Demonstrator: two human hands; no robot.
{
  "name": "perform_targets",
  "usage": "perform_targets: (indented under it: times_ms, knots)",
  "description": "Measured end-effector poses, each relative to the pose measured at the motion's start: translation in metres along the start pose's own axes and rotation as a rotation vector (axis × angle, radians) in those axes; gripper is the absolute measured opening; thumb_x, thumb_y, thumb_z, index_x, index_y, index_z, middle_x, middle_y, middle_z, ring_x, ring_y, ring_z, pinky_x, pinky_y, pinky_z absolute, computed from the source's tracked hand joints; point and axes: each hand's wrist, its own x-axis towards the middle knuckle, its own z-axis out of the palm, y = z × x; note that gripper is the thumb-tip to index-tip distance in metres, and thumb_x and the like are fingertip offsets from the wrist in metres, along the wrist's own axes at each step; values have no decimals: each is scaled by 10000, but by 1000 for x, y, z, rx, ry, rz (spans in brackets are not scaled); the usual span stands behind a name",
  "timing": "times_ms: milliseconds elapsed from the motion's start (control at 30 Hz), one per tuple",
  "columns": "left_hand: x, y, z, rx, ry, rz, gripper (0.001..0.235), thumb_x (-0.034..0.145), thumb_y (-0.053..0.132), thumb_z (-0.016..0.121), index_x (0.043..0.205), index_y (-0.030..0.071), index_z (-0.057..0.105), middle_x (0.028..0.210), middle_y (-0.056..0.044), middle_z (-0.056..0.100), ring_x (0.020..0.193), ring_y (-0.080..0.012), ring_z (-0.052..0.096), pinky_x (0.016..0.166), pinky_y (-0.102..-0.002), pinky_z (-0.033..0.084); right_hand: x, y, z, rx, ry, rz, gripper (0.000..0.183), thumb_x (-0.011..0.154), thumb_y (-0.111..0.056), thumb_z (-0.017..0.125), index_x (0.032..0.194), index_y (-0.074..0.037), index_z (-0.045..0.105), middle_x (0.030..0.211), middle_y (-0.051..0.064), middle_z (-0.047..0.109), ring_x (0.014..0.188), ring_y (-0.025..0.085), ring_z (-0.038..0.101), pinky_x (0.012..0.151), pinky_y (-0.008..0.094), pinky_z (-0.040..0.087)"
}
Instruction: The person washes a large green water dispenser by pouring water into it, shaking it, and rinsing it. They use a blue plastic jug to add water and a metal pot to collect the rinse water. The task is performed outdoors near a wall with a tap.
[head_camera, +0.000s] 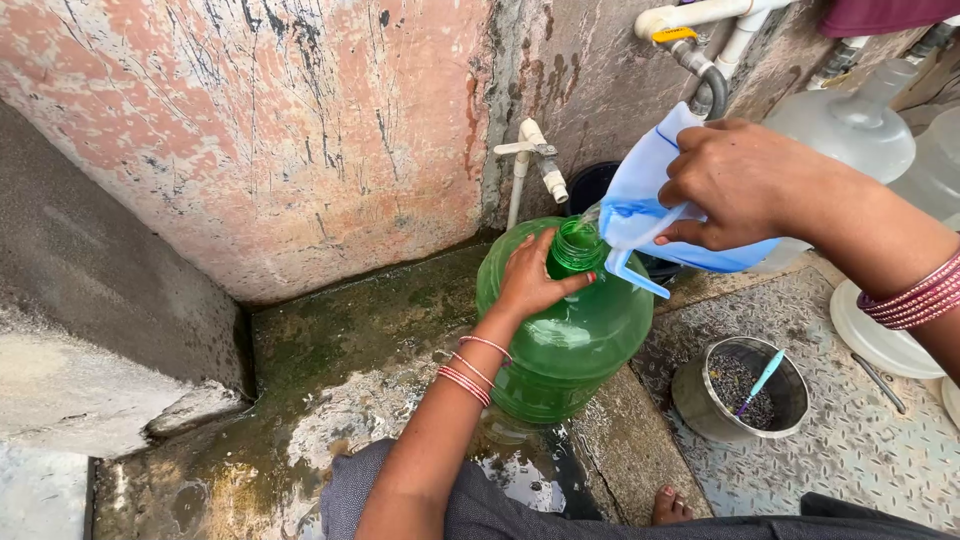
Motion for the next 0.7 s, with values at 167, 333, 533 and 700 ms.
perform_targets:
  times_ms: [167,333,533,700]
  knots:
    - [-2,1,1,-19,11,-6,1083,645,653,830,1486,72,474,1401,-229,614,1395,-428,485,1147,-494,390,0,-2,0,-10,13,-18,420,776,-551,687,917,-171,796,844,41,722,974,256,637,884,437,551]
    - [-2,7,-2,3,47,9,1088,644,624,866,1464,29,468,1378,-273,593,1340,-424,521,1106,-486,416,4,-11,-6,-22,60,-38,387,772,-512,688,906,-165,795,819,45,717,948,258,643,875,457,542]
    - [-4,15,-8,-45,53,14,999,610,568,862,1400,46,543,1255,-220,676,1205,-384,636,1037,-466,481,10,-17,-13,-65,71,-92,383,785,-507,676,890,-157,792,813,42,708,925,257,647,894,464,532]
    - [-5,30,-13,319,-60,-75,1220,570,806,782,1494,93,426,1507,-153,475,1446,-347,378,1214,-552,247,0,-16,-10,-46,70,-80,372,762,-501,687,874,-161,793,814,35,707,922,251,647,916,472,526]
